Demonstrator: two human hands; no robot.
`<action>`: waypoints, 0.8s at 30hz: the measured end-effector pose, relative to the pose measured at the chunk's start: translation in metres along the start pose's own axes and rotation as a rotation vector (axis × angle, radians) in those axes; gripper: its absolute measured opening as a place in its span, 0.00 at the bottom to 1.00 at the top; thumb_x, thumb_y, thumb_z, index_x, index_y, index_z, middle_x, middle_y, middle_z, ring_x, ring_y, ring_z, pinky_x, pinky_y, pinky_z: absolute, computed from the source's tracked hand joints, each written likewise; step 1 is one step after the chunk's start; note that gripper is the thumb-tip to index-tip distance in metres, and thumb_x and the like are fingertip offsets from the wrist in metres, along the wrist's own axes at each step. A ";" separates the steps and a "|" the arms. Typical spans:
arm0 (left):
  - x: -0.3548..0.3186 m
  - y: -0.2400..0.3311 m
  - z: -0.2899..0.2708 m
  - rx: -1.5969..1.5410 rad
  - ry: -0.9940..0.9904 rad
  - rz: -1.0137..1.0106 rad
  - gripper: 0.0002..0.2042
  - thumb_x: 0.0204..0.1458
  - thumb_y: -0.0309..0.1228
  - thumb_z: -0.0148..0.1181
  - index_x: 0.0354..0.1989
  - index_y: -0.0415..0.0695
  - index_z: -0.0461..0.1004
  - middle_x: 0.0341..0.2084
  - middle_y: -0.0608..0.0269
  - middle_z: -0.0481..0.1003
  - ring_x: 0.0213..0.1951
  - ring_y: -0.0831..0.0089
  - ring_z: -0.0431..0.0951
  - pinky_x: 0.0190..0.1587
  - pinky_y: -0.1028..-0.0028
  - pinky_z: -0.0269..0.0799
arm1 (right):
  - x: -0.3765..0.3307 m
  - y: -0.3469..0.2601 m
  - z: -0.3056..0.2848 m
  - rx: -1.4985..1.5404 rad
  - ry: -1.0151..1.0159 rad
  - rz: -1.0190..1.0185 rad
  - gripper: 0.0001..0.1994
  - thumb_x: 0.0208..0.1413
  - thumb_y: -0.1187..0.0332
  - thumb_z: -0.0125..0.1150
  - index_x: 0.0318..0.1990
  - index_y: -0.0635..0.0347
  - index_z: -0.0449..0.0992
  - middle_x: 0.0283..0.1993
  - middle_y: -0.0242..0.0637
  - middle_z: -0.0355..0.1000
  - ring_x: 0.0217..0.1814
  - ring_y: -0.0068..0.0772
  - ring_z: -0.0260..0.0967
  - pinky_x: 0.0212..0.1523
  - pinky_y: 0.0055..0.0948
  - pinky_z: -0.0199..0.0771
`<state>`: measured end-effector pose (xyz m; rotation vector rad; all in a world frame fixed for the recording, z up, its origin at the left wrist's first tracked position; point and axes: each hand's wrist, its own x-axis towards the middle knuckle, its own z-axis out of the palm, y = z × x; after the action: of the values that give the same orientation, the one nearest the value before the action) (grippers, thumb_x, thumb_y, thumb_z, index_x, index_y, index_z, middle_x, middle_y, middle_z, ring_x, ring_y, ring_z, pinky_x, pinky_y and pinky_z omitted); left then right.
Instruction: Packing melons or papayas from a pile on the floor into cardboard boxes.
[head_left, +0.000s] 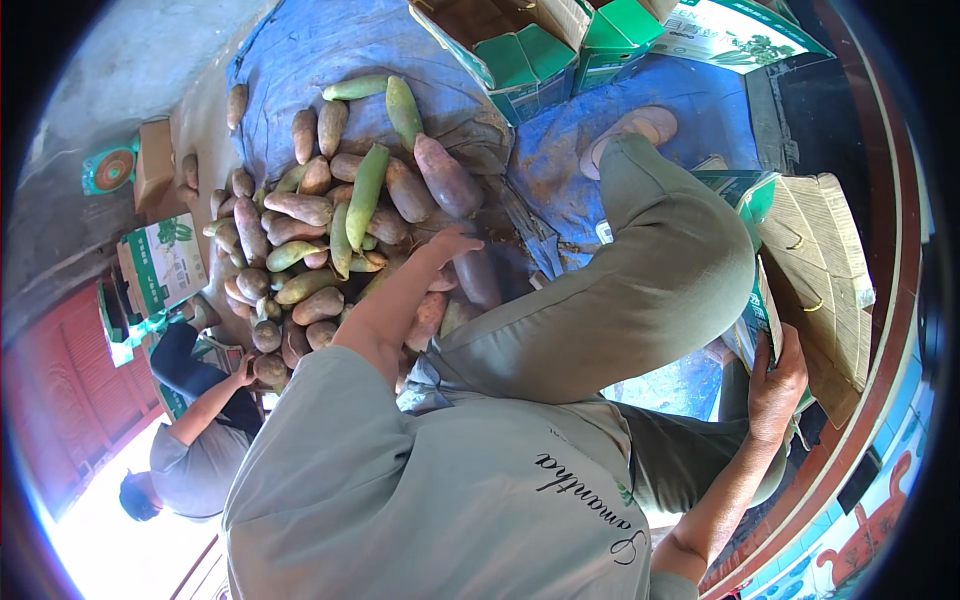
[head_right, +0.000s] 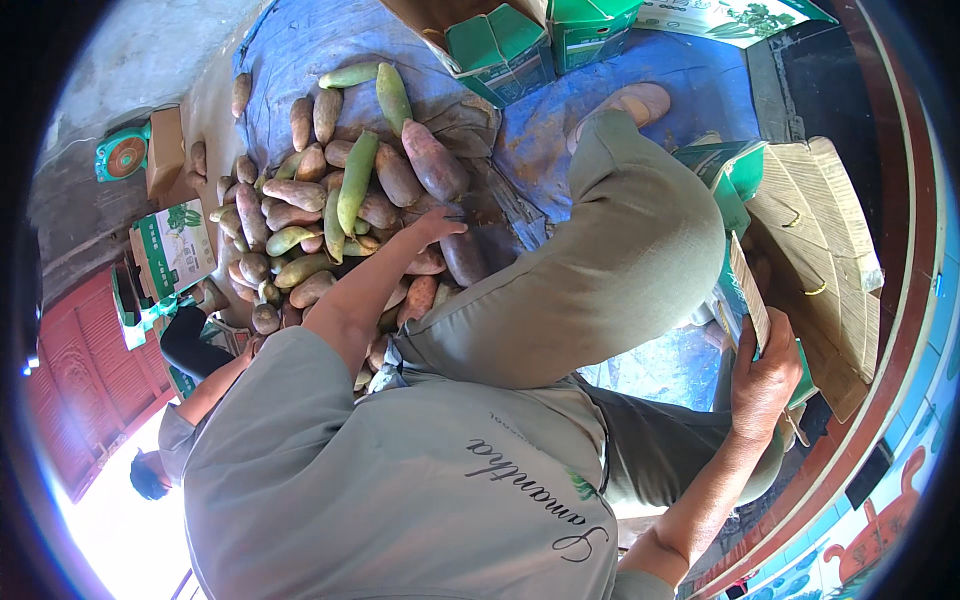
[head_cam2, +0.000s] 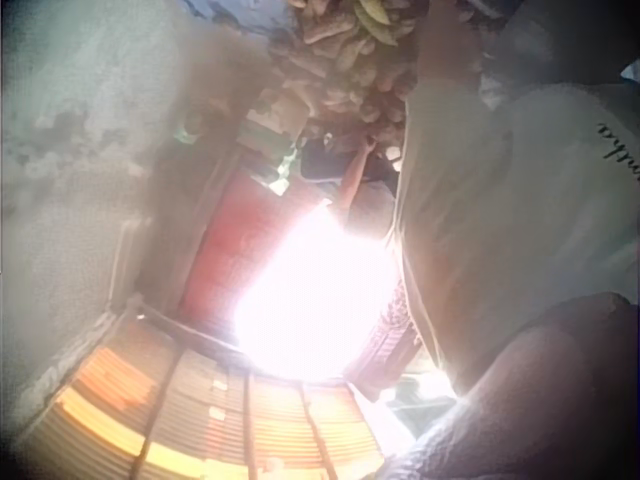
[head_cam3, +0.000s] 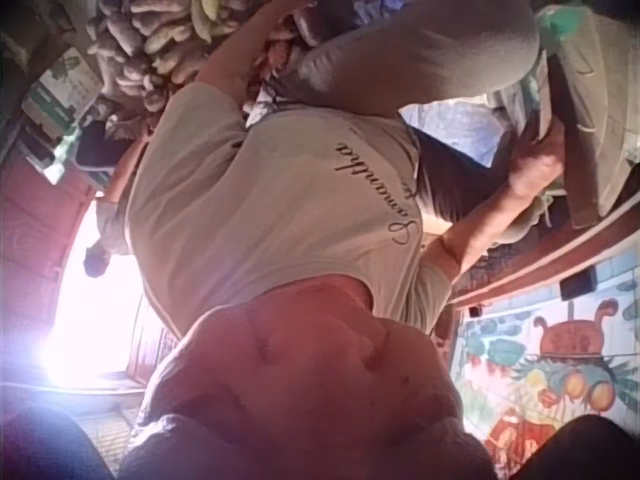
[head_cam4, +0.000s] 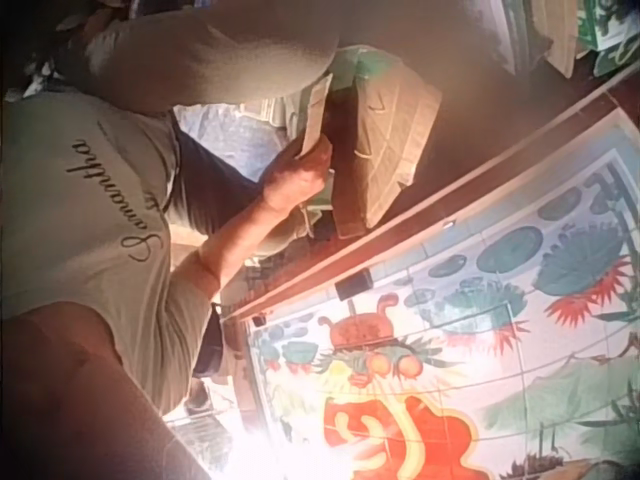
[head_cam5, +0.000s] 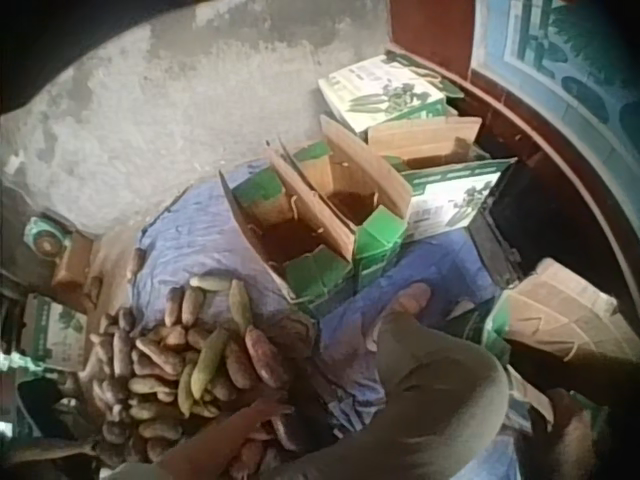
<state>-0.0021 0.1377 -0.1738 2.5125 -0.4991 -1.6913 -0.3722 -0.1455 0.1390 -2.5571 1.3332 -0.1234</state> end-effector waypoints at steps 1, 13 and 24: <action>0.001 0.005 -0.003 0.006 -0.043 0.035 0.39 0.39 0.46 0.64 0.60 0.43 0.58 0.54 0.49 0.65 0.54 0.59 0.66 0.55 0.68 0.62 | 0.000 0.000 0.000 0.002 -0.001 -0.001 0.07 0.51 0.73 0.57 0.38 0.60 0.70 0.30 0.47 0.71 0.33 0.47 0.72 0.34 0.36 0.71; -0.020 -0.047 -0.034 0.141 0.150 0.225 0.26 0.44 0.38 0.59 0.54 0.47 0.65 0.49 0.53 0.69 0.49 0.52 0.71 0.52 0.60 0.65 | -0.002 0.001 0.002 -0.015 0.024 -0.010 0.07 0.52 0.72 0.57 0.38 0.60 0.69 0.30 0.47 0.71 0.33 0.48 0.72 0.33 0.37 0.71; -0.062 -0.077 0.015 0.951 0.203 0.122 0.25 0.48 0.31 0.54 0.58 0.54 0.62 0.54 0.59 0.63 0.61 0.61 0.56 0.60 0.52 0.52 | -0.004 0.004 0.004 -0.025 0.047 -0.024 0.07 0.53 0.72 0.57 0.38 0.60 0.69 0.30 0.46 0.71 0.33 0.48 0.71 0.34 0.36 0.70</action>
<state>-0.0197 0.2308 -0.1432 3.0591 -1.7170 -1.2902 -0.3770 -0.1437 0.1338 -2.6072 1.3290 -0.1726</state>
